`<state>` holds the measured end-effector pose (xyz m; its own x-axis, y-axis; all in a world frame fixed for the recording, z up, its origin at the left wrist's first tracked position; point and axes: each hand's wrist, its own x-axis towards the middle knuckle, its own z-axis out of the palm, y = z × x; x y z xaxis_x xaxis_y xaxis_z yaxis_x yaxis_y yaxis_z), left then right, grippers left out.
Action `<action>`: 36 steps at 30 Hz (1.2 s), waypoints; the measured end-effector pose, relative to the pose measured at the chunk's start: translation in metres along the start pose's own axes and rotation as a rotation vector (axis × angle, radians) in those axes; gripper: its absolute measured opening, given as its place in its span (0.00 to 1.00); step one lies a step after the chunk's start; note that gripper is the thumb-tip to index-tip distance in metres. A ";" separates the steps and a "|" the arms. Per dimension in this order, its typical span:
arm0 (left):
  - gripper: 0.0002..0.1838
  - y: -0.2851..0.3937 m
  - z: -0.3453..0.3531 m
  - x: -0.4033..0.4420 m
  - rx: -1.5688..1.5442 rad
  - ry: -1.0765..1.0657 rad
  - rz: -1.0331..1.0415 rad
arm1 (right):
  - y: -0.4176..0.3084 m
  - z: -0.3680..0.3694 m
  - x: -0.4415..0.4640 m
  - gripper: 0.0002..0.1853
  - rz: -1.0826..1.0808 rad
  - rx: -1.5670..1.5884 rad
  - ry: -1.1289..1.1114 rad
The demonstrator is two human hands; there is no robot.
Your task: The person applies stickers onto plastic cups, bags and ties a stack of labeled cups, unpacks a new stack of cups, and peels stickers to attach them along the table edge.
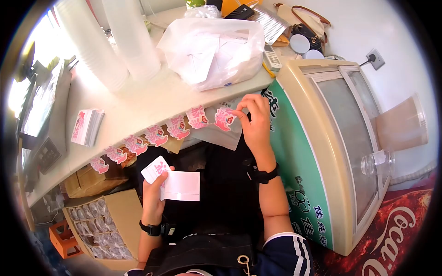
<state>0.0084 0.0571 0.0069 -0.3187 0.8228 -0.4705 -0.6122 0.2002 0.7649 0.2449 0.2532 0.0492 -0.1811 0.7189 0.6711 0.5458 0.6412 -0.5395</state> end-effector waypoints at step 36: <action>0.18 0.019 0.027 -0.014 -0.029 -0.132 -0.001 | -0.007 0.042 -0.001 0.34 0.122 -0.064 0.143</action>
<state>0.0206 0.0634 0.0393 -0.2210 0.8861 -0.4075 -0.6338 0.1871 0.7505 0.2068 0.2595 0.0312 0.0056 0.7419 0.6705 0.6082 0.5297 -0.5912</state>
